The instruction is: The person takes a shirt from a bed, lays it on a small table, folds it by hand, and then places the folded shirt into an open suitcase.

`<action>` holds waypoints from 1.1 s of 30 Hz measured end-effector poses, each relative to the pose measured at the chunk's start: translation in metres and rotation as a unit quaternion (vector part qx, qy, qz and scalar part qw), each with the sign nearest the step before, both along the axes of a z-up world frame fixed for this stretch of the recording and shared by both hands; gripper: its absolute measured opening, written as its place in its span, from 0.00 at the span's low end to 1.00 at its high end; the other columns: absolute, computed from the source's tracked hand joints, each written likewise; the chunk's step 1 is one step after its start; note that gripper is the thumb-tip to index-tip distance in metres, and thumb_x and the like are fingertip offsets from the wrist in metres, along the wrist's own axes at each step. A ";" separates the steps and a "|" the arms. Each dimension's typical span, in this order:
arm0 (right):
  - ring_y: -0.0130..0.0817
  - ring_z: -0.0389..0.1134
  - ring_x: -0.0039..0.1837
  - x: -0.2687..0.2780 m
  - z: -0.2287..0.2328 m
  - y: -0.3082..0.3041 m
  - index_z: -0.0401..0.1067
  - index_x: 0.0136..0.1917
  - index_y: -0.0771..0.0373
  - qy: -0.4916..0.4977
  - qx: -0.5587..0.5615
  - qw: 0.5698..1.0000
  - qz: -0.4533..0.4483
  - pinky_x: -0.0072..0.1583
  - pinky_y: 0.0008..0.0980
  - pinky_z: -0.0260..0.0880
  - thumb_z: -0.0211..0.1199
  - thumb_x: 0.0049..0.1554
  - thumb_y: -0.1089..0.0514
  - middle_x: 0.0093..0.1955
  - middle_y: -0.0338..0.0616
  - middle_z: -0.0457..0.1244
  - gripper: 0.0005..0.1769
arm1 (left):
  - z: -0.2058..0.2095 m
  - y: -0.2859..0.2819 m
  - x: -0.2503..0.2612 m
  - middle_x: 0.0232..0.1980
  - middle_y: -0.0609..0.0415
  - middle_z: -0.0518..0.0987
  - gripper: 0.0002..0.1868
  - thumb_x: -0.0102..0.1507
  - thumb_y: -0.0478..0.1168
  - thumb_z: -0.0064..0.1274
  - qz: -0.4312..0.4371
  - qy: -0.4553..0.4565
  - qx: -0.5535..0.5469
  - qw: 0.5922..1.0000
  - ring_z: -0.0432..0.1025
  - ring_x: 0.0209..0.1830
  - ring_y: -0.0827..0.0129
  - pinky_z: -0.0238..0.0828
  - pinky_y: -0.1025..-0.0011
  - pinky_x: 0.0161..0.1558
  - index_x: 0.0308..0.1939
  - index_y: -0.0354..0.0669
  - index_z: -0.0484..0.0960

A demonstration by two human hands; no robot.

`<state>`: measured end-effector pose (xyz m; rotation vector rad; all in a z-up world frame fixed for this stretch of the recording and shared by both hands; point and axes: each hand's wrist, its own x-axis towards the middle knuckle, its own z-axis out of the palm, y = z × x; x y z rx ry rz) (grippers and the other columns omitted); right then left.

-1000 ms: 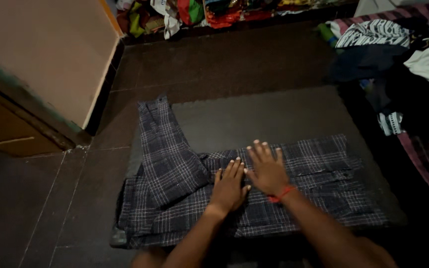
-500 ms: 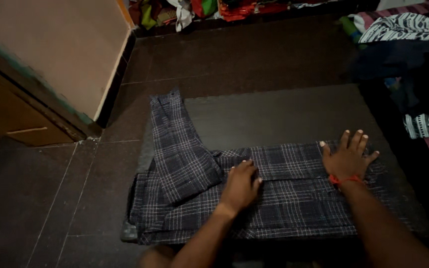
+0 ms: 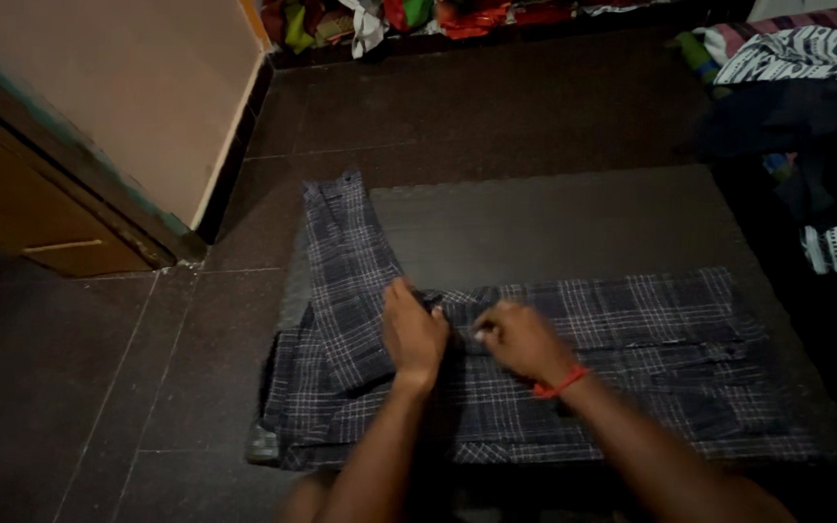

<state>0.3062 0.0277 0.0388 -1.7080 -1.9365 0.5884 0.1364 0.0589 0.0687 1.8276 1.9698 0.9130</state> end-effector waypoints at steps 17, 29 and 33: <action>0.25 0.64 0.33 -0.023 -0.035 0.043 0.84 0.51 0.58 0.245 -0.219 0.943 -0.044 0.39 0.28 0.65 0.57 0.62 0.50 0.37 0.37 0.73 0.17 | -0.003 -0.001 -0.025 0.33 0.43 0.84 0.19 0.56 0.46 0.64 -0.004 -0.097 -0.125 0.987 0.82 0.35 0.52 0.76 0.57 0.40 0.44 0.40 0.77; 0.32 0.66 0.38 -0.034 -0.053 0.053 0.82 0.57 0.61 0.224 -0.212 0.950 -0.041 0.47 0.37 0.68 0.56 0.61 0.55 0.40 0.38 0.75 0.17 | -0.013 -0.004 -0.042 0.39 0.39 0.84 0.13 0.59 0.45 0.59 -0.100 -0.056 -0.119 0.986 0.80 0.41 0.46 0.76 0.55 0.46 0.43 0.42 0.86; 0.33 0.63 0.48 -0.046 -0.043 0.052 0.72 0.56 0.76 0.444 -0.268 0.853 -0.060 0.56 0.42 0.60 0.53 0.69 0.45 0.49 0.48 0.67 0.27 | -0.001 -0.021 -0.044 0.39 0.42 0.85 0.10 0.59 0.44 0.61 -0.204 -0.010 -0.088 0.975 0.80 0.40 0.47 0.76 0.55 0.44 0.38 0.42 0.87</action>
